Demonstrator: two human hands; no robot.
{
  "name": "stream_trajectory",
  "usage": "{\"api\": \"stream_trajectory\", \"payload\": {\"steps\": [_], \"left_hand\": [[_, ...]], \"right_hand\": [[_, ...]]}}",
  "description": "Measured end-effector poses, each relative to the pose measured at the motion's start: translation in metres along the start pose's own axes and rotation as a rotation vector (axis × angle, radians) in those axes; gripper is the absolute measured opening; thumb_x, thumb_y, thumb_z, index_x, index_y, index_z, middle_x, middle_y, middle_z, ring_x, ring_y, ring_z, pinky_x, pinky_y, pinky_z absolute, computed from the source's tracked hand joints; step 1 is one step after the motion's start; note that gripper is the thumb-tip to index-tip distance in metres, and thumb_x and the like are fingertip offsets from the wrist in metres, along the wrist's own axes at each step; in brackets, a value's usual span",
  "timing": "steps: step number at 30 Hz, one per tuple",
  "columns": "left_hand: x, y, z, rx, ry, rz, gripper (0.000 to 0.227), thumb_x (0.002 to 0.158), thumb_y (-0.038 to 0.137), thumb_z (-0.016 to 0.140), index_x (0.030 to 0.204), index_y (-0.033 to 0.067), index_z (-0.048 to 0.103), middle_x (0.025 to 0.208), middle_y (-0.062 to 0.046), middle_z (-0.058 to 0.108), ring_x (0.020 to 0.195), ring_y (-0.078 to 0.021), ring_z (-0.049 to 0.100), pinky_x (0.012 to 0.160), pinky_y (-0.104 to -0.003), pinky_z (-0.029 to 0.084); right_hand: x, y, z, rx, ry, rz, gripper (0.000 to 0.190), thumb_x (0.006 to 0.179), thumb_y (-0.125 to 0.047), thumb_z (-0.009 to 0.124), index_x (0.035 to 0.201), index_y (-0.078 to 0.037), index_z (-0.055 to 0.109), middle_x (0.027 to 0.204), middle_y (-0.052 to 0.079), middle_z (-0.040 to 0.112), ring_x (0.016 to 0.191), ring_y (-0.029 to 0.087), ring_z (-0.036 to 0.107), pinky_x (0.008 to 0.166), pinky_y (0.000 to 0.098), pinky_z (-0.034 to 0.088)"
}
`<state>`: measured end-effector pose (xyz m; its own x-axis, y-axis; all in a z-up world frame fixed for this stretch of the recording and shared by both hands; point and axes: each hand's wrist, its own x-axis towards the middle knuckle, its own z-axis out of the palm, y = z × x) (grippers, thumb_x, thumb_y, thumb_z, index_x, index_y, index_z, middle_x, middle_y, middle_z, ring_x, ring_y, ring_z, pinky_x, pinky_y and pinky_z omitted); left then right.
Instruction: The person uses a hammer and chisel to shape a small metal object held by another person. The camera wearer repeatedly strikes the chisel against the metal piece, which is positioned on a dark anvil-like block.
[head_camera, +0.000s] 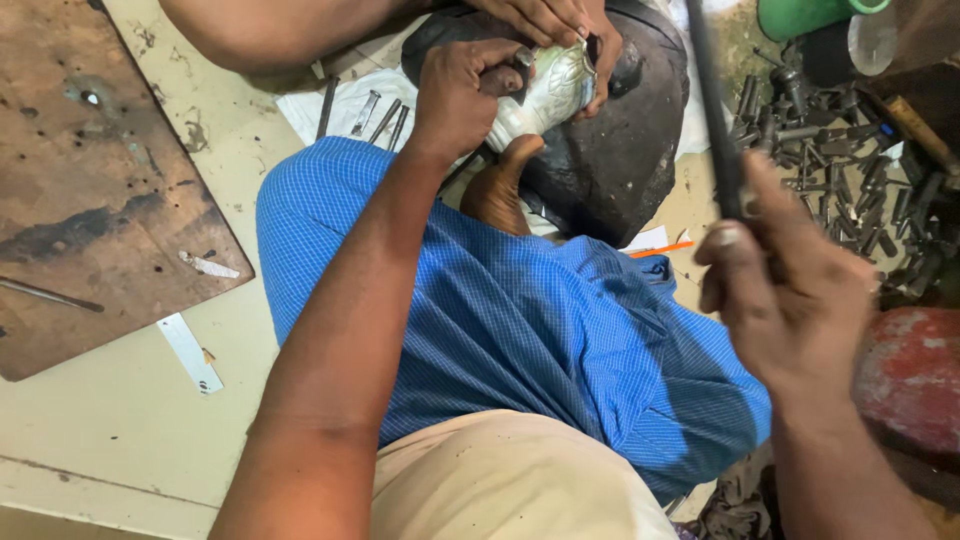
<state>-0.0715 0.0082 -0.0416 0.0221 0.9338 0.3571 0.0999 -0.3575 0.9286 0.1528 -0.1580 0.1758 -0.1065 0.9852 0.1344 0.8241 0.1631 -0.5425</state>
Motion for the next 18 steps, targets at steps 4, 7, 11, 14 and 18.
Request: {"api": "stream_trajectory", "payload": {"steps": [4,7,11,14,18], "left_hand": [[-0.001,-0.004,0.005,-0.017,-0.016,-0.063,0.008,0.090,0.005,0.075,0.099,0.0048,0.076,0.084,-0.009,0.079,0.074,-0.0183,0.077,0.068,-0.032,0.056],[-0.004,-0.009,0.003,-0.024,0.009,-0.020,0.016,0.088,0.004,0.074,0.103,0.0064,0.077,0.089,-0.010,0.079,0.077,-0.0196,0.078,0.070,-0.032,0.058],[0.003,-0.010,0.005,0.030,0.079,0.104,0.024,0.083,0.002,0.075,0.107,0.0058,0.076,0.098,-0.014,0.077,0.085,-0.0245,0.079,0.076,-0.034,0.060],[-0.007,-0.012,0.004,0.102,0.082,0.150,0.022,0.084,0.003,0.077,0.106,0.0053,0.078,0.094,-0.017,0.076,0.084,-0.0312,0.075,0.076,-0.038,0.057],[-0.004,-0.003,0.002,0.034,0.001,-0.022,0.020,0.085,0.005,0.075,0.105,0.0062,0.078,0.090,-0.016,0.075,0.079,-0.0280,0.076,0.071,-0.036,0.057]], "right_hand": [[0.005,-0.003,-0.002,0.078,0.242,-0.257,0.040,0.110,-0.002,0.051,0.149,0.001,0.043,0.081,0.006,0.070,0.059,0.008,0.064,0.052,0.0248,0.050],[0.021,0.002,0.022,-0.161,0.095,-0.338,0.044,0.109,0.003,0.058,0.153,0.001,0.052,0.077,0.011,0.067,0.060,0.015,0.062,0.055,0.0308,0.050],[0.025,0.000,0.025,-0.278,-0.096,-0.263,0.039,0.104,0.002,0.066,0.143,0.000,0.062,0.081,0.014,0.068,0.062,0.017,0.065,0.063,0.0342,0.052],[0.010,-0.004,0.021,-0.006,0.145,-0.017,0.040,0.108,0.002,0.058,0.147,-0.004,0.057,0.087,0.012,0.067,0.063,0.014,0.062,0.060,0.0321,0.051],[0.004,0.002,0.030,-0.186,0.164,-0.294,0.044,0.106,0.001,0.058,0.150,-0.004,0.054,0.080,0.010,0.069,0.065,0.013,0.066,0.063,0.0306,0.056]]}}
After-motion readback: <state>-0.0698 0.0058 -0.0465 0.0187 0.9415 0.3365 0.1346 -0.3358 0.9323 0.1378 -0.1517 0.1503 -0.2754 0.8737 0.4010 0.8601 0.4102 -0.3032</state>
